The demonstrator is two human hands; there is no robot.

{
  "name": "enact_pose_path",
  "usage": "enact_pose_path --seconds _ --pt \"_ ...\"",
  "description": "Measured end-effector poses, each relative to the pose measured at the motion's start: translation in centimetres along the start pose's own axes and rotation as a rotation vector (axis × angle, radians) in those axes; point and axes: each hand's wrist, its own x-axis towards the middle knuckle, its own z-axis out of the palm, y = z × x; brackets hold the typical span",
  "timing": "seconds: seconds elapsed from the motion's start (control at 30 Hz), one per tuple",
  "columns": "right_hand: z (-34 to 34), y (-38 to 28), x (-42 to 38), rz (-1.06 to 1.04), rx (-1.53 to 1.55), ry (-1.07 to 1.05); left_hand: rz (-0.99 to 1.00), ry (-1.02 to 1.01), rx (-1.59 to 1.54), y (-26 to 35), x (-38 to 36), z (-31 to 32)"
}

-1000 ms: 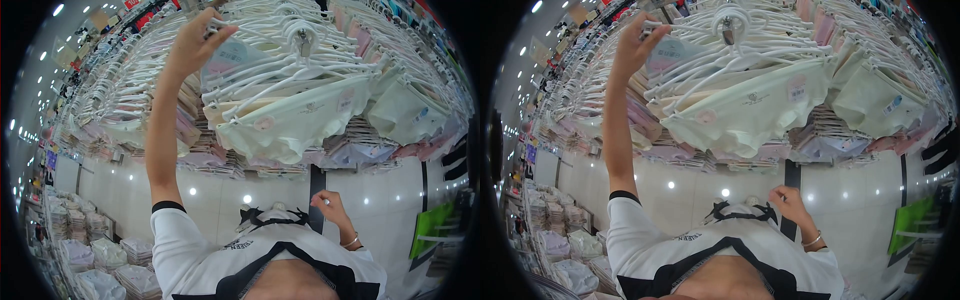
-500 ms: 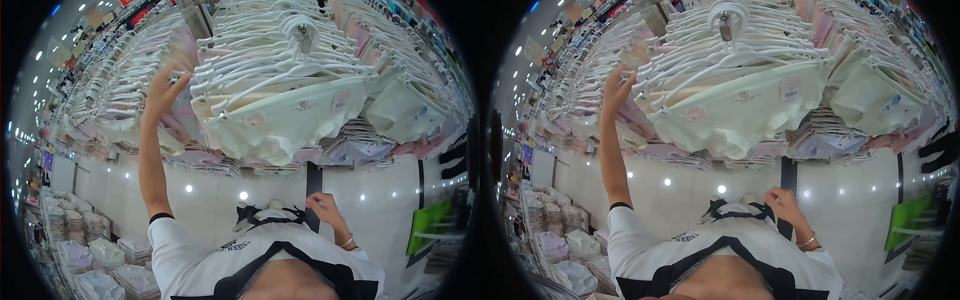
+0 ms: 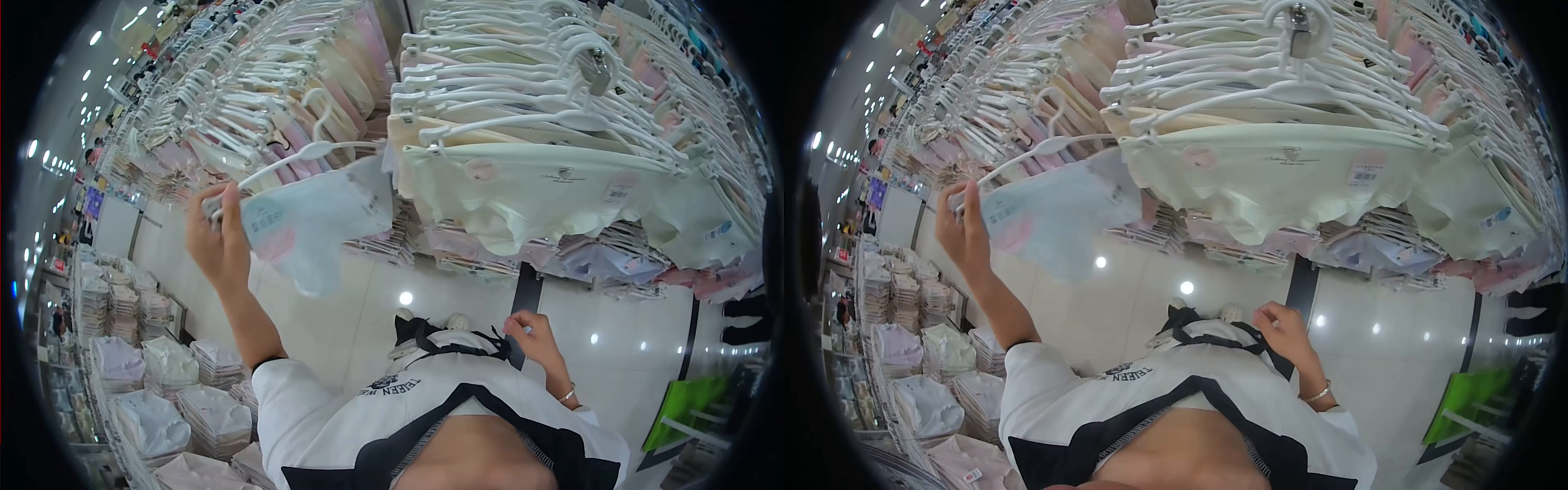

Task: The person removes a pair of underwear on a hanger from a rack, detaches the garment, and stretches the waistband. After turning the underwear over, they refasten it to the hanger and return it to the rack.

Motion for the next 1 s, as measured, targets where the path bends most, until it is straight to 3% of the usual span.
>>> enact_pose_path --seconds 0.13,0.33,0.43,0.53,0.63,0.73,0.83,0.93,1.0 --pt "1.3 -0.6 0.7 -0.094 0.001 -0.056 0.123 0.2 0.111 0.1 -0.8 -3.1" --pt "1.3 -2.8 1.8 -0.146 -0.094 -0.124 -0.083 0.343 -0.25 -0.2 -1.7 -7.6" --pt "0.8 -2.7 2.3 -0.168 -0.077 -0.068 -0.164 0.304 -0.524 -1.0 -1.9 -9.8" --pt "0.6 -2.7 2.9 -0.212 -0.046 0.043 -0.213 0.088 -0.812 -1.6 -2.2 -10.3" --pt "-0.6 -3.9 3.4 -0.223 0.036 0.095 -0.237 0.084 -0.836 -1.2 -2.4 -7.2" --pt "-1.9 -6.0 3.7 -0.406 0.366 0.068 -0.378 -0.066 -0.876 -0.8 -2.6 -4.0" --pt "-2.4 -9.1 4.0 -0.526 0.579 0.011 -0.391 -0.205 -1.148 -0.8 -2.9 -1.8" --pt "-2.4 -11.8 3.6 -0.645 0.745 -0.01 -0.446 -0.182 -1.147 0.2 -3.8 0.6" --pt "-3.1 -12.2 3.1 -0.616 0.806 -0.062 -0.478 -0.251 -1.134 0.7 -4.6 2.0"
